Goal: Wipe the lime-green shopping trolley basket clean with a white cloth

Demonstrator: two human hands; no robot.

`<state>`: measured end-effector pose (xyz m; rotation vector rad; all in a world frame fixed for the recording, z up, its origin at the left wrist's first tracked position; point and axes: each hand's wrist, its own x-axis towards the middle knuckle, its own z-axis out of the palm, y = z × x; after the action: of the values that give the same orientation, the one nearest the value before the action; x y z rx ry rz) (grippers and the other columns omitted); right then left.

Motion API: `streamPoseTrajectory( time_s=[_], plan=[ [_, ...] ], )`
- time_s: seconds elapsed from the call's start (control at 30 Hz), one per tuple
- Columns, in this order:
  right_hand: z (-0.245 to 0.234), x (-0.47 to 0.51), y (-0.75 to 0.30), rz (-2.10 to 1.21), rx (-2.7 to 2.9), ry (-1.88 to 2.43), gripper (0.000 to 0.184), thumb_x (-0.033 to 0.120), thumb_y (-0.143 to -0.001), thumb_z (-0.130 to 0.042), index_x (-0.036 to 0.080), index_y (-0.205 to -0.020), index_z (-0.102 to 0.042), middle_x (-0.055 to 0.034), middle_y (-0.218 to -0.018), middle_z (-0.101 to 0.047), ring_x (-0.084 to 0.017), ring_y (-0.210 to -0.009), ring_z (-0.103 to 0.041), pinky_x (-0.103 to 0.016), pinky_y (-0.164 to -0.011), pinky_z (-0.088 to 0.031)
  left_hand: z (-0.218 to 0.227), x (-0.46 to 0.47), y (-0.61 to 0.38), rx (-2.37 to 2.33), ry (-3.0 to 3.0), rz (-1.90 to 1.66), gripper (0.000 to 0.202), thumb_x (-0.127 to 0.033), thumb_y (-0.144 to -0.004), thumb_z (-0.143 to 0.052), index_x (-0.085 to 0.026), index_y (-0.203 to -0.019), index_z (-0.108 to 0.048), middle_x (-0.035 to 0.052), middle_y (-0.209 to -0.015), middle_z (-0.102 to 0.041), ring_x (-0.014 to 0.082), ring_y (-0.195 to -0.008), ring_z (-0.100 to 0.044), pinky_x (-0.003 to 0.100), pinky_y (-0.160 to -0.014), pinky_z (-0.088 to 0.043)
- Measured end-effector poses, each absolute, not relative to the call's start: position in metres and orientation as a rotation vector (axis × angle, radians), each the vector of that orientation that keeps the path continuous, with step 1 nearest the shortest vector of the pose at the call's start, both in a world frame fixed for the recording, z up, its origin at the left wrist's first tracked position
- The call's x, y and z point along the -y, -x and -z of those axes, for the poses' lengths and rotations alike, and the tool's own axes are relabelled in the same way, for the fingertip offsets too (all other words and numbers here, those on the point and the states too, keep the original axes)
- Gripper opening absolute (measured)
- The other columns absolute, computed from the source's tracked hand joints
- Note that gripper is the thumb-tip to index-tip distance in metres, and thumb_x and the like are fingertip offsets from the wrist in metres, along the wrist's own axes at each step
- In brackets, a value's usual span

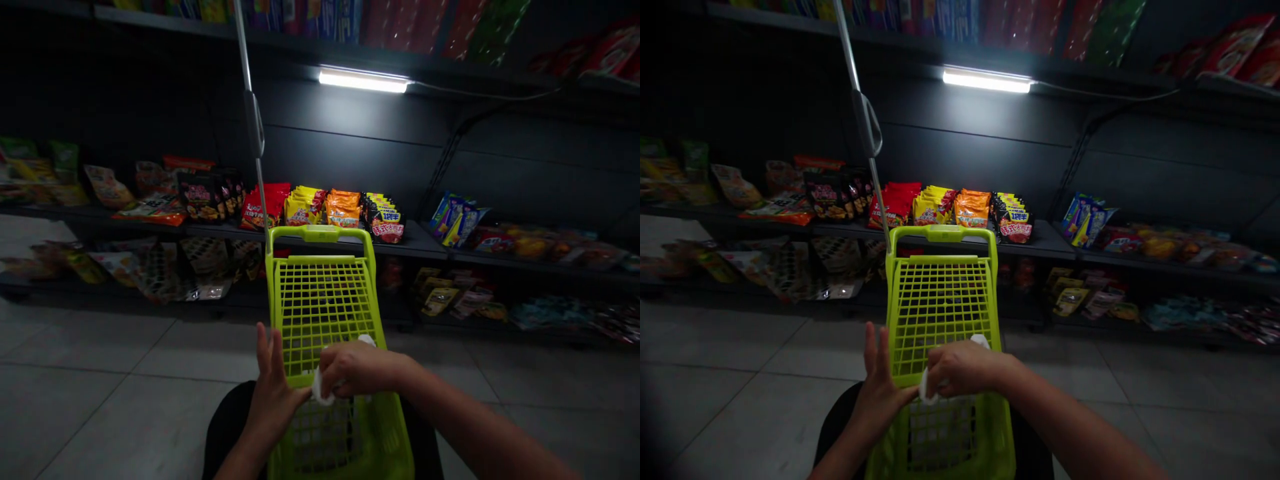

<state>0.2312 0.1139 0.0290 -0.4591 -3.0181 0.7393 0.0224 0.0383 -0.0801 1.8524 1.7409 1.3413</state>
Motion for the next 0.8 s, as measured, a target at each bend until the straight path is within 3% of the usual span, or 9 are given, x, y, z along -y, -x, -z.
streamPoseTrajectory(
  time_s=[0.17,0.27,0.4,0.57,0.8],
  plan=[
    [-0.04,-0.141,-0.304,-0.635,3.108,0.798,0.027,0.011,-0.082,-0.071,0.031,-0.099,-0.079,0.0023,-0.101,-0.07,-0.011,-0.087,-0.067,-0.019,-0.068,-0.043,0.076,-0.048,-0.018,-1.75,-1.95,-1.303,0.142,-0.023,-0.062,-0.091,-0.046,-0.158,0.011,0.0108,-0.171,0.014,0.0419,-0.155,-0.012,0.063,-0.104,-0.05],
    [-0.054,-0.182,-0.32,-0.181,2.907,1.258,0.022,0.016,-0.088,-0.065,0.028,-0.1,-0.078,-0.0026,-0.105,-0.069,-0.015,-0.091,-0.066,-0.022,-0.071,-0.044,0.077,-0.054,-0.017,-1.758,-1.973,-1.287,0.139,-0.027,-0.064,-0.09,-0.045,-0.158,0.011,0.0118,-0.171,0.01,0.0419,-0.155,-0.013,0.065,-0.107,-0.045],
    [-0.066,-0.251,-0.305,0.272,2.417,1.614,0.03,0.027,-0.1,-0.048,0.024,-0.119,-0.072,-0.0088,-0.124,-0.066,-0.02,-0.108,-0.062,-0.025,-0.08,-0.047,0.079,-0.057,-0.019,-1.776,-1.978,-1.286,0.135,-0.028,-0.067,-0.088,-0.043,-0.159,0.009,0.0124,-0.171,0.006,0.0416,-0.155,-0.015,0.067,-0.11,-0.041],
    [-0.045,-0.273,-0.287,0.19,2.475,1.746,0.033,0.022,-0.1,-0.044,0.021,-0.118,-0.073,-0.0104,-0.123,-0.069,-0.022,-0.108,-0.062,-0.027,-0.08,-0.048,0.078,-0.062,-0.016,-1.733,-2.003,-1.267,0.135,-0.029,-0.067,-0.088,-0.043,-0.159,0.01,0.0126,-0.171,0.011,0.042,-0.156,-0.009,0.067,-0.11,-0.041],
    [0.012,-0.141,-0.303,0.004,2.545,1.613,0.021,0.015,-0.092,-0.056,0.023,-0.103,-0.073,-0.0062,-0.106,-0.072,-0.019,-0.096,-0.064,-0.026,-0.077,-0.048,0.076,-0.071,-0.012,-1.701,-2.051,-1.254,0.133,-0.027,-0.066,-0.089,-0.046,-0.159,0.005,0.0097,-0.172,0.006,0.0414,-0.155,-0.014,0.064,-0.107,-0.046]
  ],
)
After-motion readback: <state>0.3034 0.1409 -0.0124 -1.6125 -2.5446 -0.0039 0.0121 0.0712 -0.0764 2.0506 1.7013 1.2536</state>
